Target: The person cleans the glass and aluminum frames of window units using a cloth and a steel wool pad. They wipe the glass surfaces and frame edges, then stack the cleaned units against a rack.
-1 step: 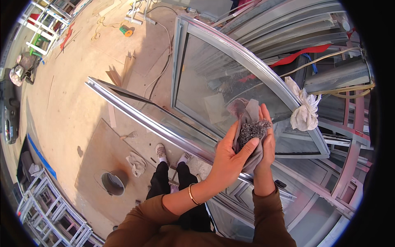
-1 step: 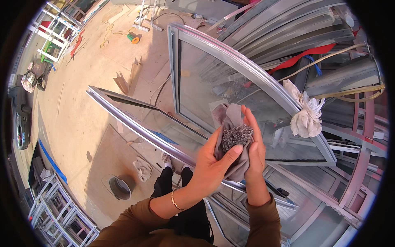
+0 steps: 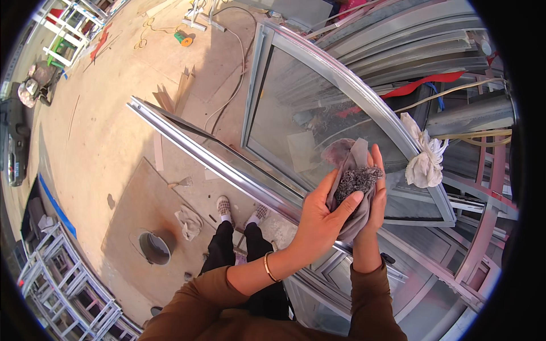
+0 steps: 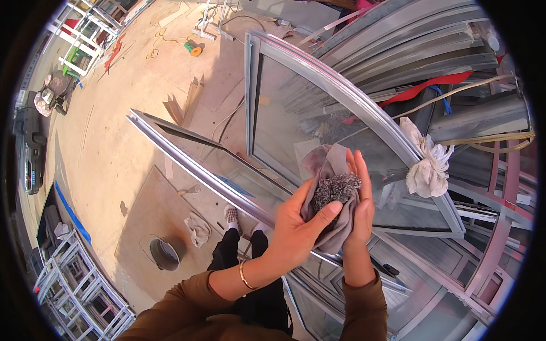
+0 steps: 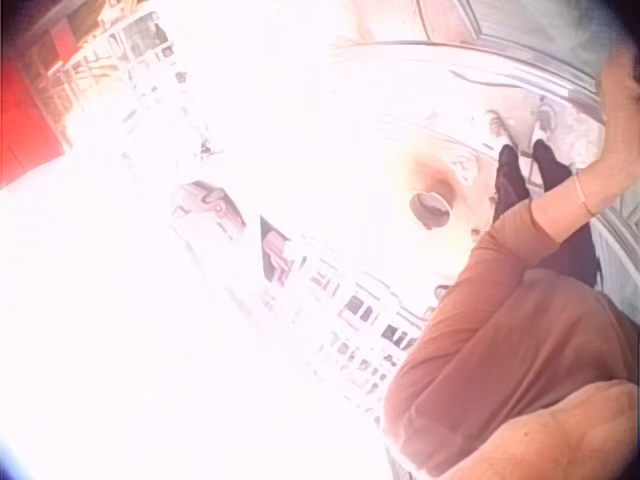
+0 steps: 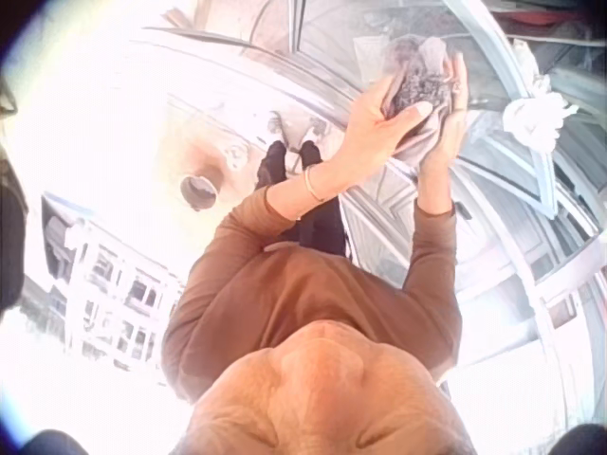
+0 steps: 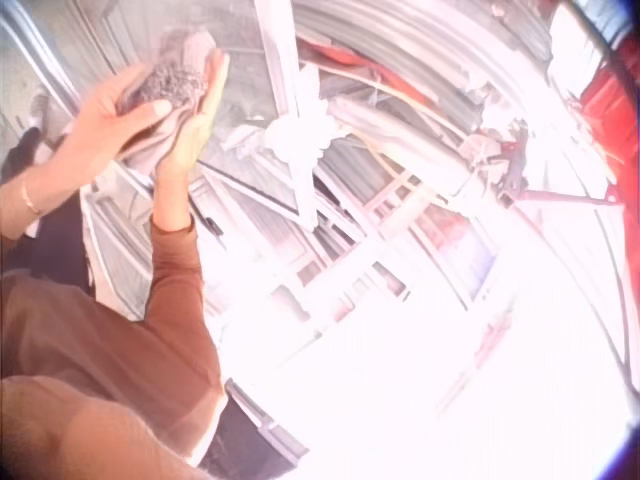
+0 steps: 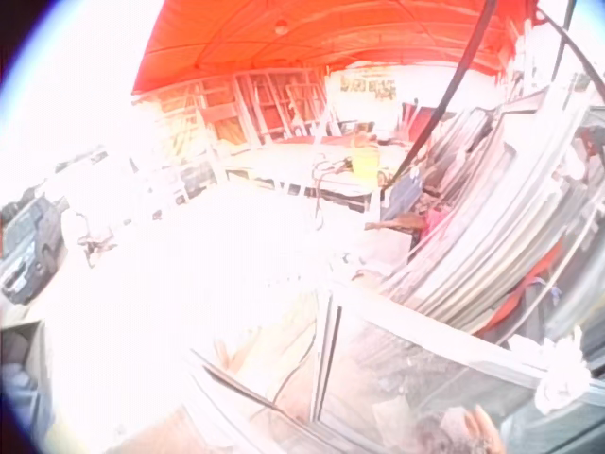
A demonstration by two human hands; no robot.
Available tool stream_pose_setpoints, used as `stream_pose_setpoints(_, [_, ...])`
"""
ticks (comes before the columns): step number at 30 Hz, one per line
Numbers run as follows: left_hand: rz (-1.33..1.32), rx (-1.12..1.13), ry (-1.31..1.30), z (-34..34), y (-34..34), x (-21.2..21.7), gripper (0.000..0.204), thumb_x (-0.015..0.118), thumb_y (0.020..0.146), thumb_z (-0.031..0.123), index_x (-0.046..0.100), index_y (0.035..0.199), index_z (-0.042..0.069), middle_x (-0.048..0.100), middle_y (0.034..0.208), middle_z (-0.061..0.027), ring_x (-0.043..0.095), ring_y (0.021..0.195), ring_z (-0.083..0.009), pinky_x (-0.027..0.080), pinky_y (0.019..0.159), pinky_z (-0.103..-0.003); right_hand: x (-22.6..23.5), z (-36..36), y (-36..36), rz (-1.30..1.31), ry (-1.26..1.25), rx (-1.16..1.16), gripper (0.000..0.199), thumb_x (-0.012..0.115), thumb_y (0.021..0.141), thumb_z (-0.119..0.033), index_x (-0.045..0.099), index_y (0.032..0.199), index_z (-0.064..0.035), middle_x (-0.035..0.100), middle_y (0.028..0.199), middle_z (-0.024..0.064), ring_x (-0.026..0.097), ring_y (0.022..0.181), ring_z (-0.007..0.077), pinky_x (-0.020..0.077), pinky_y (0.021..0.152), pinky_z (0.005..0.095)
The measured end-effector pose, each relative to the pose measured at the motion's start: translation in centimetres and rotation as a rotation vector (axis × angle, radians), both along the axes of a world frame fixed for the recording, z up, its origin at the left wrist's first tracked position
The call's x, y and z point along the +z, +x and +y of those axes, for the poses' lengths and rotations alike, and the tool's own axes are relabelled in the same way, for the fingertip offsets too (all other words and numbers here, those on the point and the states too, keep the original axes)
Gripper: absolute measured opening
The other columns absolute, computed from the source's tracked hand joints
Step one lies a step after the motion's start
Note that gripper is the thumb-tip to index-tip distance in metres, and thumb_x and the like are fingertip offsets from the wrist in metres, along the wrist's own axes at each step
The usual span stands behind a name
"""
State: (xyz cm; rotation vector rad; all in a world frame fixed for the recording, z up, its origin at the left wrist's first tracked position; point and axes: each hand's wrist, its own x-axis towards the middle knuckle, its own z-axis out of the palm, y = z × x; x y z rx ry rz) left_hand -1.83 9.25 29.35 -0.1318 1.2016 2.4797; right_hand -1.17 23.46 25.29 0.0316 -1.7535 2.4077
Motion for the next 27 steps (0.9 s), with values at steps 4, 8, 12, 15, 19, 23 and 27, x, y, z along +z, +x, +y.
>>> stream_pose_setpoints(4, [0.011, 0.166, 0.096, -5.6, 0.5, 2.8, 0.046, 0.077, 0.105, 0.007, 0.058, 0.145, -0.005, 0.072, 0.124, -0.0027, 0.065, 0.112, -0.0070, 0.054, 0.099, -0.026, -0.7, -0.1, -1.1, -0.409, 0.063, 0.031, 0.098, 0.044, 0.109, -0.074, 0.037, 0.168, 0.0036, 0.047, 0.168, 0.0241, 0.050, 0.153, 0.0340, 0.0422, 0.124, 0.0477])
stream_pose_setpoints(8, [0.166, 0.632, -0.182, -17.3, 3.2, 2.6, 0.057, 0.078, 0.101, 0.004, 0.052, 0.151, -0.004, 0.072, 0.131, -0.0088, 0.069, 0.117, -0.0136, 0.053, 0.106, -0.031, -0.3, 0.2, -1.7, -0.241, 0.511, 0.631, 0.085, 0.071, 0.099, -0.057, 0.055, 0.159, 0.0017, 0.054, 0.164, 0.0245, 0.057, 0.146, 0.0351, 0.0471, 0.117, 0.0500])
stream_pose_setpoints(12, [0.024, 0.933, -0.597, -25.6, 2.9, -6.3, 0.038, 0.077, 0.103, 0.002, 0.063, 0.138, -0.001, 0.074, 0.122, -0.0035, 0.068, 0.105, -0.0088, 0.055, 0.094, -0.026, -0.2, 0.2, -2.8, -0.286, 0.865, 0.738, 0.083, 0.082, 0.090, -0.039, 0.057, 0.155, 0.0058, 0.069, 0.145, 0.0217, 0.067, 0.130, 0.0302, 0.0505, 0.110, 0.0405])
stream_pose_setpoints(15, [-0.161, 0.927, -0.666, -26.2, 0.9, -15.2, 0.054, 0.078, 0.100, 0.001, 0.059, 0.150, -0.005, 0.074, 0.123, -0.0059, 0.067, 0.103, -0.0098, 0.055, 0.092, -0.025, -0.2, 0.3, -3.6, -0.326, 1.009, 0.695, 0.081, 0.083, 0.088, -0.038, 0.059, 0.151, 0.0077, 0.074, 0.130, 0.0198, 0.071, 0.117, 0.0259, 0.0519, 0.105, 0.0366])
stream_pose_setpoints(19, [-0.101, 0.995, -0.823, -22.2, -5.3, -22.0, 0.053, 0.077, 0.095, -0.002, 0.065, 0.146, 0.005, 0.062, 0.141, -0.0134, 0.065, 0.123, -0.0286, 0.052, 0.106, -0.038, -0.4, 0.2, -3.5, -0.334, 1.131, 0.677, 0.077, 0.082, 0.090, -0.044, 0.065, 0.141, 0.0102, 0.076, 0.118, 0.0163, 0.070, 0.104, 0.0196, 0.0536, 0.095, 0.0344])
stream_pose_setpoints(23, [0.063, 1.073, -0.902, -14.7, -8.9, -21.3, 0.056, 0.071, 0.094, -0.008, 0.062, 0.148, 0.005, 0.049, 0.155, -0.0180, 0.051, 0.134, -0.0420, 0.047, 0.113, -0.046, -1.1, -0.1, -2.8, -0.308, 1.051, 0.652, 0.077, 0.077, 0.094, -0.056, 0.067, 0.133, 0.0095, 0.077, 0.112, 0.0160, 0.071, 0.098, 0.0201, 0.0549, 0.087, 0.0340])
stream_pose_setpoints(27, [0.178, 0.773, -0.670, -5.0, 1.9, -17.1, 0.057, 0.074, 0.093, -0.004, 0.063, 0.148, 0.005, 0.045, 0.161, -0.0210, 0.048, 0.140, -0.0444, 0.045, 0.115, -0.051, -1.3, -0.3, -3.2, -0.292, 1.030, 0.651, 0.074, 0.077, 0.096, -0.056, 0.068, 0.131, 0.0081, 0.078, 0.106, 0.0131, 0.071, 0.093, 0.0186, 0.0549, 0.085, 0.0326])
